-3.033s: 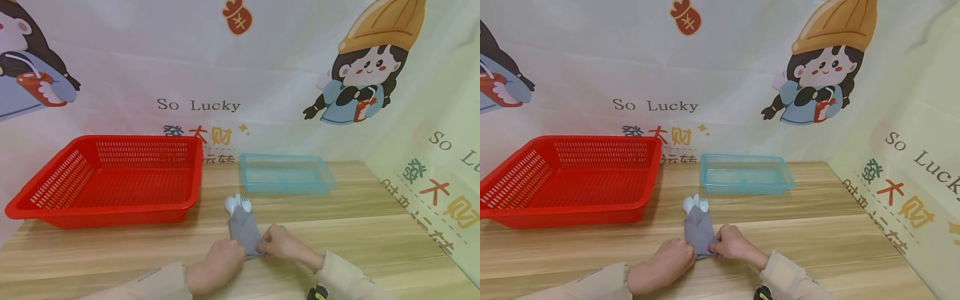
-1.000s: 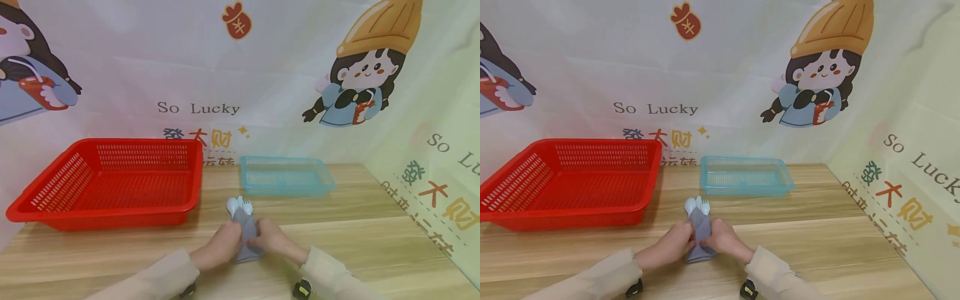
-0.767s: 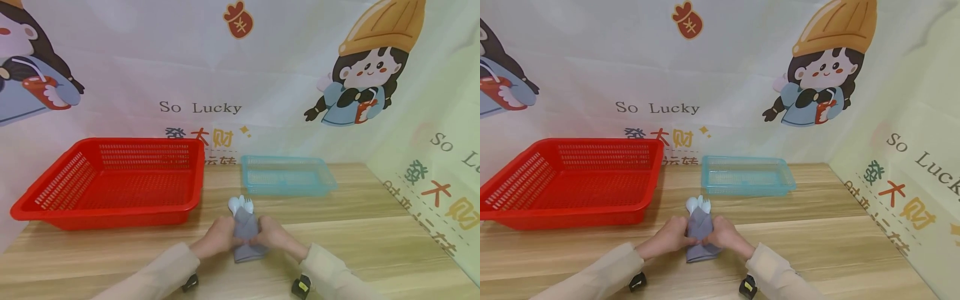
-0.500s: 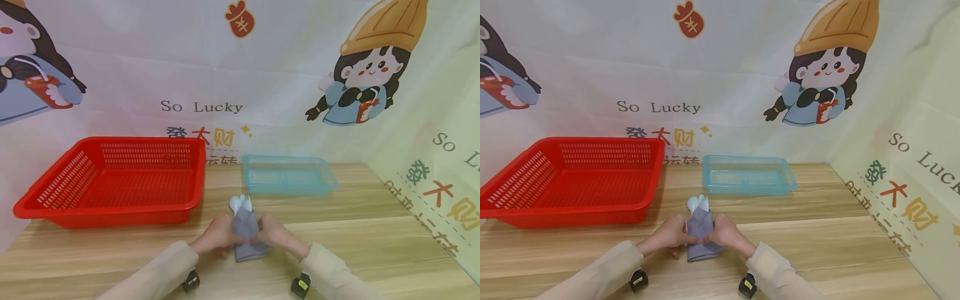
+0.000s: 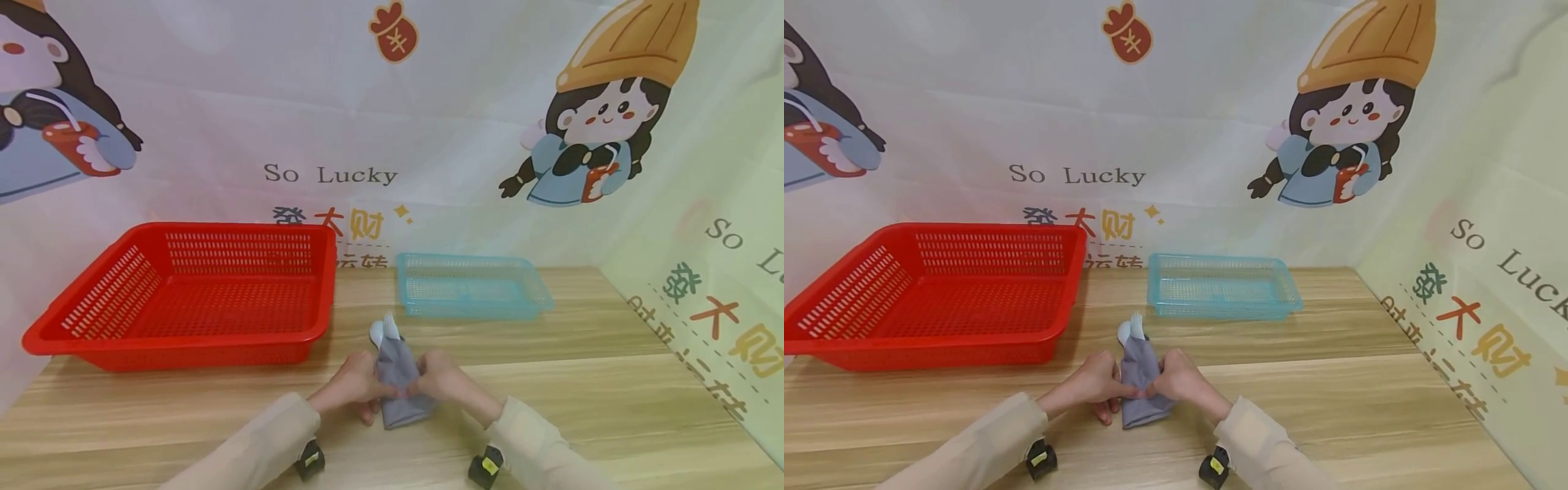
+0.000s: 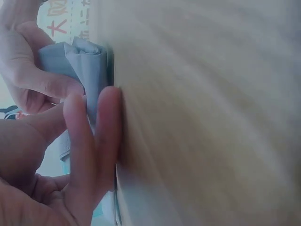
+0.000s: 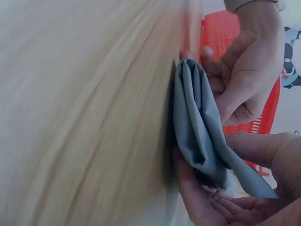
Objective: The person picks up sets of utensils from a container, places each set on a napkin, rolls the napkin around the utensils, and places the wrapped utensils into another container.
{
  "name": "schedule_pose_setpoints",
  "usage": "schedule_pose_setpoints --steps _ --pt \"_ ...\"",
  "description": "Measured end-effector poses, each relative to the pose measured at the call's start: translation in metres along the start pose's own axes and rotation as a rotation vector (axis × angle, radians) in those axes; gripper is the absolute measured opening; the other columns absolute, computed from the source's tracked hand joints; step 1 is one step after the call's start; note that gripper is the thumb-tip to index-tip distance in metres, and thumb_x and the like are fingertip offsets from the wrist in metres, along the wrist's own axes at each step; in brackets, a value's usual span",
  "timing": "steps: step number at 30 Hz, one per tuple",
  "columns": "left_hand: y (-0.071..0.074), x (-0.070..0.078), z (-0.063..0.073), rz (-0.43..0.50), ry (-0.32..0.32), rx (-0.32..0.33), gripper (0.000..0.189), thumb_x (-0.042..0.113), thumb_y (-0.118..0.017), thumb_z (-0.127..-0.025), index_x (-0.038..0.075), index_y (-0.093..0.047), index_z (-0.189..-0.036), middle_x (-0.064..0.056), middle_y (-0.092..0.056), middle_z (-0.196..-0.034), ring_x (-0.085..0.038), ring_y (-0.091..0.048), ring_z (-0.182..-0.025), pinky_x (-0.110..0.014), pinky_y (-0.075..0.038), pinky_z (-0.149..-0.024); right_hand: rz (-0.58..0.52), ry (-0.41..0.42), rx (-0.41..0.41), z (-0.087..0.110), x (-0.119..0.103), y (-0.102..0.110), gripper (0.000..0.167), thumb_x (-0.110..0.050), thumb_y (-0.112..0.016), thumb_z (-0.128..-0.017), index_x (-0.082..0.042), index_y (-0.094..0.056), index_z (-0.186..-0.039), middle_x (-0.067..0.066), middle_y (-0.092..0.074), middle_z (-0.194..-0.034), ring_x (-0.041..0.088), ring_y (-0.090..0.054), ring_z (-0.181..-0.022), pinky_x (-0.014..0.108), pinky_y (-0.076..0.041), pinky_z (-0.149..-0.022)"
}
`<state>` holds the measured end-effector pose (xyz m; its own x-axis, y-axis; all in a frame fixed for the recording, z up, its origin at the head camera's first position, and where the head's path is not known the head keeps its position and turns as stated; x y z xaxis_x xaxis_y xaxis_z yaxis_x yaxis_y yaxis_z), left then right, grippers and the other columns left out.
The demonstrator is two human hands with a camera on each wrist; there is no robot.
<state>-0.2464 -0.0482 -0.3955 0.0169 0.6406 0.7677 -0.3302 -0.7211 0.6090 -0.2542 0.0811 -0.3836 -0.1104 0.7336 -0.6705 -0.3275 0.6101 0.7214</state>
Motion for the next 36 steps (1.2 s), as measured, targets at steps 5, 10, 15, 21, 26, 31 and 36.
schedule_pose_setpoints --steps 5,10,15,21,26,31,36 --pt "0.0 -0.003 0.0 0.037 0.02 0.004 0.029 0.015 -0.074 -0.07 0.0 -0.053 -0.057 -0.009 -0.055 -0.043 -0.013 -0.053 -0.032 -0.024 -0.045 -0.035 -0.09 -0.013 -0.003 -0.001 0.004 -0.002 0.016 -0.005 -0.073 -0.063 0.001 -0.061 -0.071 -0.002 -0.052 -0.061 0.01 -0.045 -0.058 0.021 -0.038 -0.051" --pt "0.001 -0.005 0.004 0.047 0.021 0.008 0.031 0.015 -0.074 -0.071 -0.001 -0.053 -0.055 -0.008 -0.055 -0.043 -0.012 -0.053 -0.032 -0.024 -0.045 -0.036 -0.221 -0.03 -0.017 0.002 0.008 -0.006 0.03 -0.003 -0.071 -0.064 0.007 -0.064 -0.091 0.011 -0.065 -0.084 0.019 -0.057 -0.079 0.033 -0.048 -0.074" --pt "0.003 -0.004 0.007 0.075 0.023 0.029 0.032 0.016 -0.075 -0.069 -0.003 -0.055 -0.053 -0.008 -0.056 -0.043 -0.013 -0.054 -0.033 -0.023 -0.045 -0.036 -0.33 -0.011 -0.032 0.004 0.01 -0.009 0.03 -0.002 -0.069 -0.066 0.007 -0.063 -0.093 0.008 -0.065 -0.085 0.015 -0.055 -0.079 0.028 -0.045 -0.072" --pt "0.005 -0.006 0.008 0.072 0.015 0.063 0.031 0.015 -0.077 -0.067 0.001 -0.054 -0.052 -0.007 -0.055 -0.042 -0.012 -0.053 -0.033 -0.022 -0.044 -0.035 -0.464 -0.022 -0.06 0.006 0.014 -0.015 0.042 0.002 -0.065 -0.068 0.011 -0.055 -0.108 0.018 -0.064 -0.094 0.018 -0.059 -0.079 0.029 -0.049 -0.071" --pt "0.006 -0.007 0.009 0.098 0.03 0.088 0.03 0.014 -0.078 -0.066 0.002 -0.054 -0.053 -0.007 -0.054 -0.043 -0.013 -0.054 -0.034 -0.024 -0.045 -0.036 -0.568 -0.005 -0.047 0.007 0.016 -0.019 0.048 0.005 -0.064 -0.068 0.014 -0.05 -0.113 0.025 -0.061 -0.102 0.023 -0.062 -0.083 0.031 -0.05 -0.073" --pt "0.004 -0.012 0.008 0.203 0.06 0.034 0.023 0.014 -0.076 -0.068 -0.002 -0.061 -0.063 -0.005 -0.054 -0.047 -0.01 -0.053 -0.036 -0.026 -0.048 -0.04 -0.62 0.014 -0.036 0.009 0.016 -0.019 0.048 0.005 -0.064 -0.069 0.014 -0.049 -0.114 0.026 -0.06 -0.104 0.026 -0.061 -0.089 0.032 -0.049 -0.076" --pt "0.005 -0.012 0.009 0.394 0.071 0.005 0.021 0.011 -0.074 -0.07 -0.003 -0.058 -0.071 -0.004 -0.057 -0.057 -0.011 -0.056 -0.048 -0.03 -0.051 -0.049 -0.64 0.009 -0.009 0.013 0.013 -0.015 0.055 0.001 -0.064 -0.072 0.012 -0.043 -0.121 0.025 -0.056 -0.113 0.03 -0.059 -0.096 0.036 -0.048 -0.081"
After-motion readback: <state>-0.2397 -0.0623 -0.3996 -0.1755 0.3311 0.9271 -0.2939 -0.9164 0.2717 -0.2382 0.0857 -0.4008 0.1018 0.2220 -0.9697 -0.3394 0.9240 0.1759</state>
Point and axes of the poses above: each hand's wrist, its own z-axis away from the middle knuckle, its own y-axis out of the back of the hand, x = y × z, the point moved 5 cm from there along -z, towards the middle knuckle
